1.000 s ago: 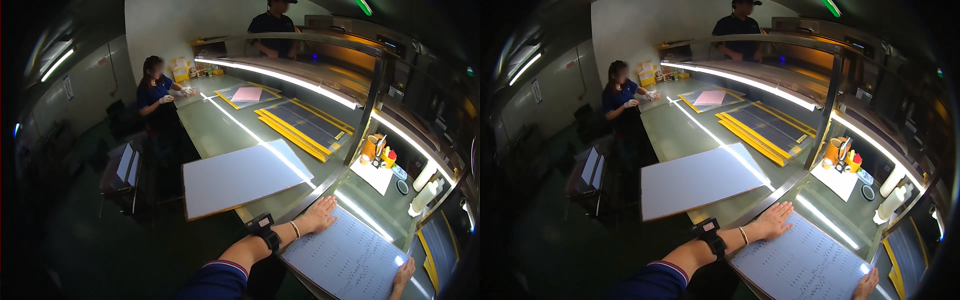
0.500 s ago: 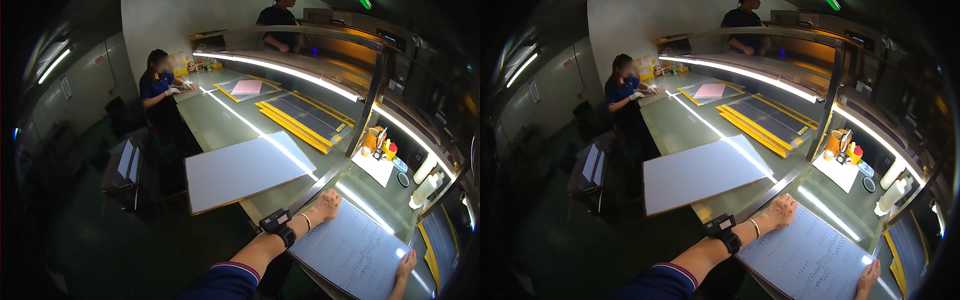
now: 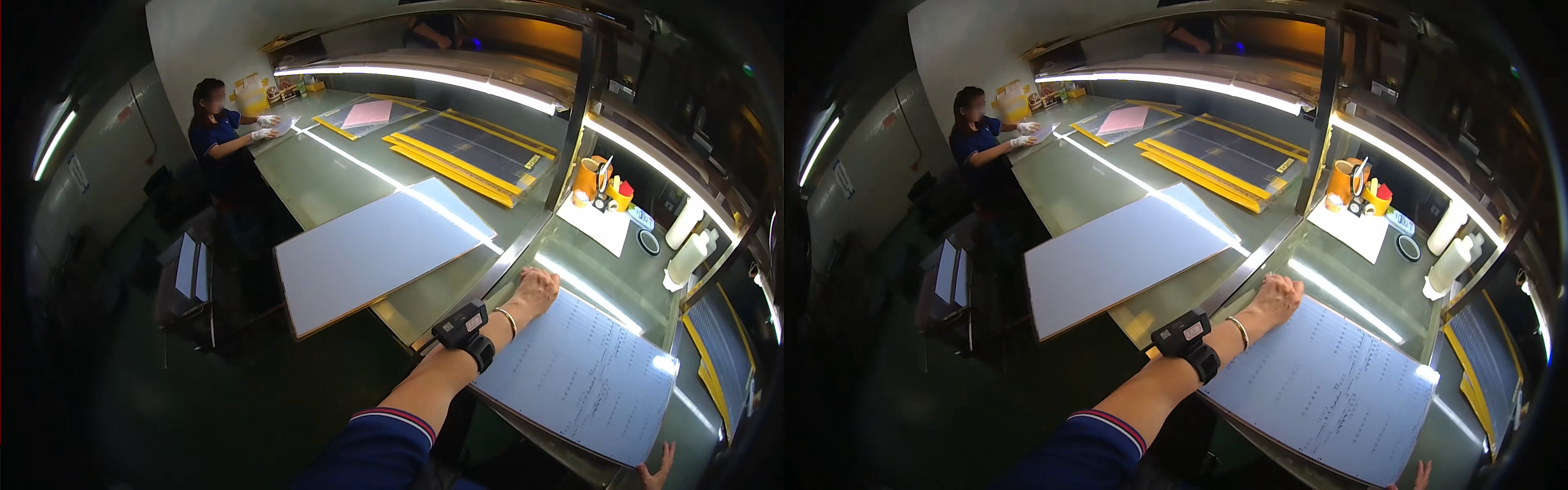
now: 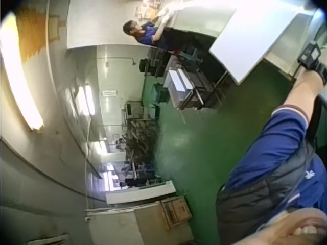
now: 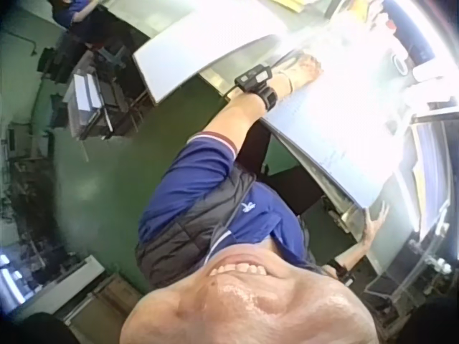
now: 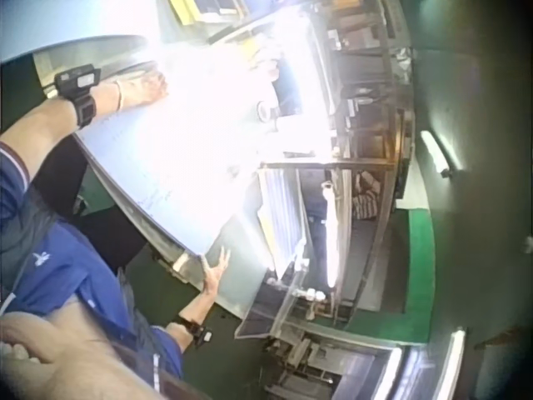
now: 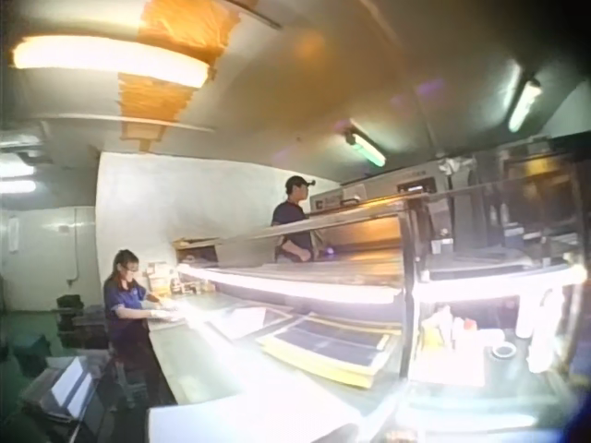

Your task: Inspecting and organizing flat material sheets on a workstation counter.

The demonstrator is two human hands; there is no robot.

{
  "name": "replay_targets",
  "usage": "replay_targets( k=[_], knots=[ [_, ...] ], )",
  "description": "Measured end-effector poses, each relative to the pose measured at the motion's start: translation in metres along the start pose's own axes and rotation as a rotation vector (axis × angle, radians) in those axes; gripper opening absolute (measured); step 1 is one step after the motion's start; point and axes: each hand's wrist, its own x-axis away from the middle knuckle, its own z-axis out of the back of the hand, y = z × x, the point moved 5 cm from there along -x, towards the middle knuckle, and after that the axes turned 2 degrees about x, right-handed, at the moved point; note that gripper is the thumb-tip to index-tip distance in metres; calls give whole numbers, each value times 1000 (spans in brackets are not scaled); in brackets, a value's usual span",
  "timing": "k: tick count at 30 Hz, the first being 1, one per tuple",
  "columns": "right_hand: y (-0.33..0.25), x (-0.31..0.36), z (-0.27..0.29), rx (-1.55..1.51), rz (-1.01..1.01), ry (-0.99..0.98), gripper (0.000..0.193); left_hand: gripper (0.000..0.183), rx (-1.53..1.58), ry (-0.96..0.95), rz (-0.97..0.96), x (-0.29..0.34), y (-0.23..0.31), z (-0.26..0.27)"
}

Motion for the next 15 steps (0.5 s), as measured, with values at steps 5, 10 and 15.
replay_targets(
  k=[5, 10, 15],
  knots=[
    [-13, 7, 3, -11, 14, 31, 71, 19, 241, -89, 36, 21, -3, -3],
    [3, 11, -3, 101, -58, 13, 63, 19, 496, 222, 126, 44, -13, 20],
    [-10, 11, 1, 52, 68, 103, 68, 4, 599, 254, 140, 37, -28, 16]
  ],
)
